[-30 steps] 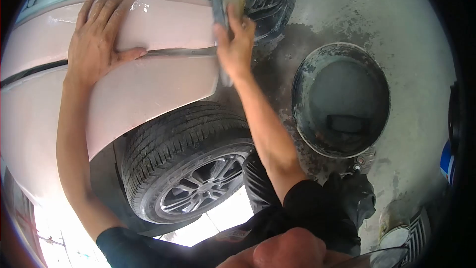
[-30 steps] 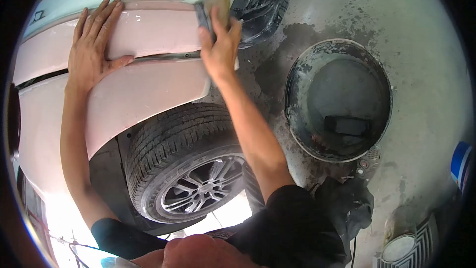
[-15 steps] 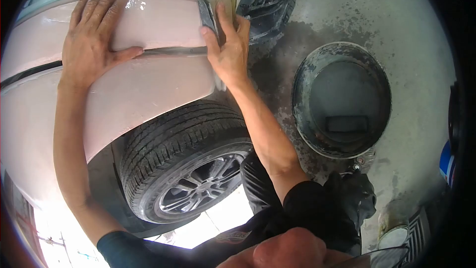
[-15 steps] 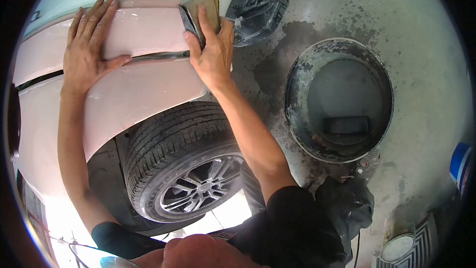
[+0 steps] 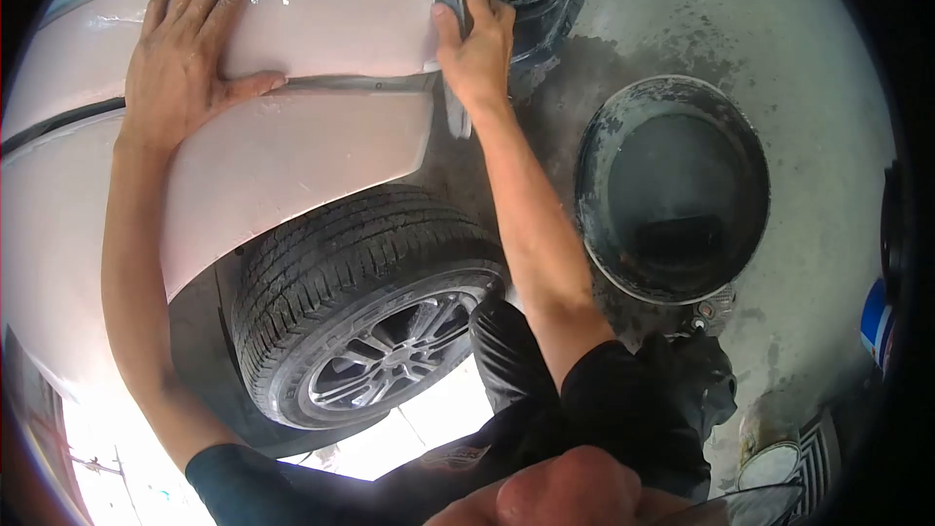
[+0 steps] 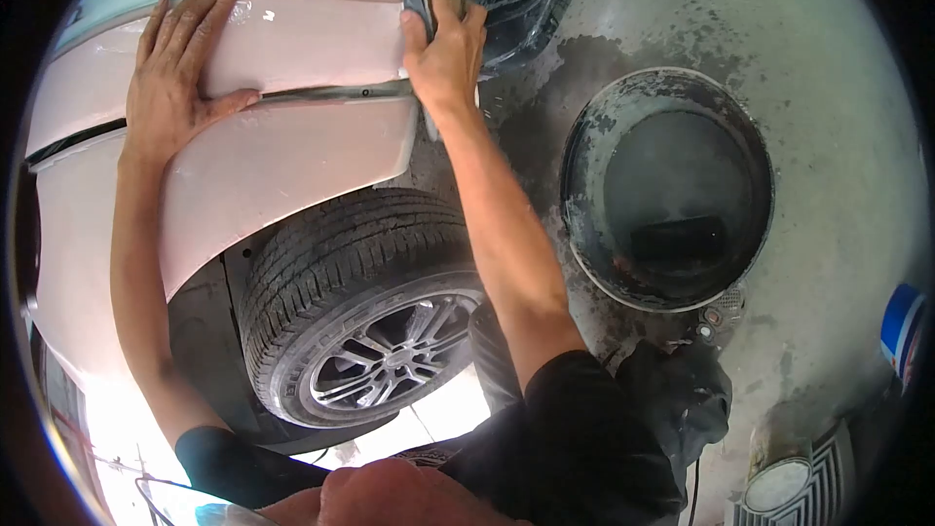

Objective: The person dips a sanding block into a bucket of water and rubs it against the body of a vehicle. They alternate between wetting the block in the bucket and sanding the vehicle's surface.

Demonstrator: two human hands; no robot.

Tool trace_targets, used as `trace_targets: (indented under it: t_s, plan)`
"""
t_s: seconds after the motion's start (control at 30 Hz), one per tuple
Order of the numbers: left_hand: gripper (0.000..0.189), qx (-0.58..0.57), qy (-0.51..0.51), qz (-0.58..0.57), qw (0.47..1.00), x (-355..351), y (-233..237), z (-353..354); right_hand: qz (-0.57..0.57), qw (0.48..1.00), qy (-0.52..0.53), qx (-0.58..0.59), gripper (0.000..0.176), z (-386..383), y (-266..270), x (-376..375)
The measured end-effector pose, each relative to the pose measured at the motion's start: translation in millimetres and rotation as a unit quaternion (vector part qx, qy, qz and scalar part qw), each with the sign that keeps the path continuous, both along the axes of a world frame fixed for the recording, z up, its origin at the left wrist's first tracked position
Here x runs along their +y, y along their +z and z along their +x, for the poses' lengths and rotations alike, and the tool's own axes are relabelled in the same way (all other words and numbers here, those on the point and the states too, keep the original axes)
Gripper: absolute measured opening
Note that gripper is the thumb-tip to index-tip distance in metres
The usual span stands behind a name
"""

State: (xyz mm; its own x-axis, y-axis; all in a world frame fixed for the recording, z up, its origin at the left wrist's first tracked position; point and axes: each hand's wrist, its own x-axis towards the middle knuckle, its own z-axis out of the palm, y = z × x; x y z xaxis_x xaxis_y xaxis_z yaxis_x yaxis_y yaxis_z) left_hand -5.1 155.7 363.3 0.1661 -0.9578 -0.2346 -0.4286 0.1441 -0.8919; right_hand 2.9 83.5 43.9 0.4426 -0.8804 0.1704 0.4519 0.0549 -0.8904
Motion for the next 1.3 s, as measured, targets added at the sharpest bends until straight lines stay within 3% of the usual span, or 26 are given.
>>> trace_targets:
  t_s: [0.1, 0.2, 0.23, 0.3, 0.43, 0.53, 0.57, 0.73, 0.8, 0.9, 1.13, 1.23, 1.3]
  plan:
    - [0.116, 0.014, -0.015, -0.004, 1.0, -6, -3, 1, -0.064, 0.997, -0.029, -0.015, 0.061, -25, 4, 48]
    - [0.116, 0.018, -0.021, 0.0, 1.0, -1, -3, 4, -0.039, 0.999, -0.022, -0.003, 0.06, -14, -2, 31]
    - [0.116, 0.024, -0.02, 0.0, 1.0, -1, -3, 2, 0.033, 0.999, 0.035, 0.015, 0.06, -9, 0, 9]
    - [0.115, 0.018, -0.011, 0.001, 1.0, -4, -1, -1, 0.015, 0.999, 0.021, 0.045, 0.061, -1, -3, 4]
    - [0.113, 0.001, 0.004, -0.004, 1.0, -3, 0, 4, -0.033, 0.999, -0.002, -0.003, 0.063, -24, -1, 60]
    - [0.114, 0.01, -0.012, -0.001, 1.0, -4, -1, 2, 0.01, 1.0, -0.005, 0.021, 0.064, 3, -11, 23]
    - [0.115, 0.013, -0.019, -0.002, 1.0, -4, -3, -1, 0.05, 0.996, 0.044, 0.053, 0.064, -1, -5, 1]
    - [0.114, 0.009, -0.012, -0.005, 1.0, -7, -2, 2, -0.03, 0.999, -0.029, 0.011, 0.062, -23, -1, 57]
    - [0.114, 0.01, -0.011, 0.0, 1.0, -1, -2, 5, -0.03, 0.998, -0.048, -0.012, 0.061, -11, -8, 44]
    - [0.114, 0.005, 0.0, -0.004, 1.0, 2, -1, 3, 0.029, 0.995, 0.006, 0.092, 0.062, 12, -13, -7]
    - [0.115, 0.021, -0.014, -0.013, 1.0, 0, -2, 5, 0.095, 0.995, 0.022, -0.026, 0.058, 8, -10, 2]
    - [0.115, 0.011, -0.003, -0.016, 1.0, 0, -2, 3, -0.056, 0.993, -0.076, -0.065, 0.059, -8, -6, 45]
    - [0.115, 0.013, -0.005, -0.017, 1.0, -1, -3, 5, -0.082, 0.992, -0.067, -0.071, 0.059, -18, -4, 57]
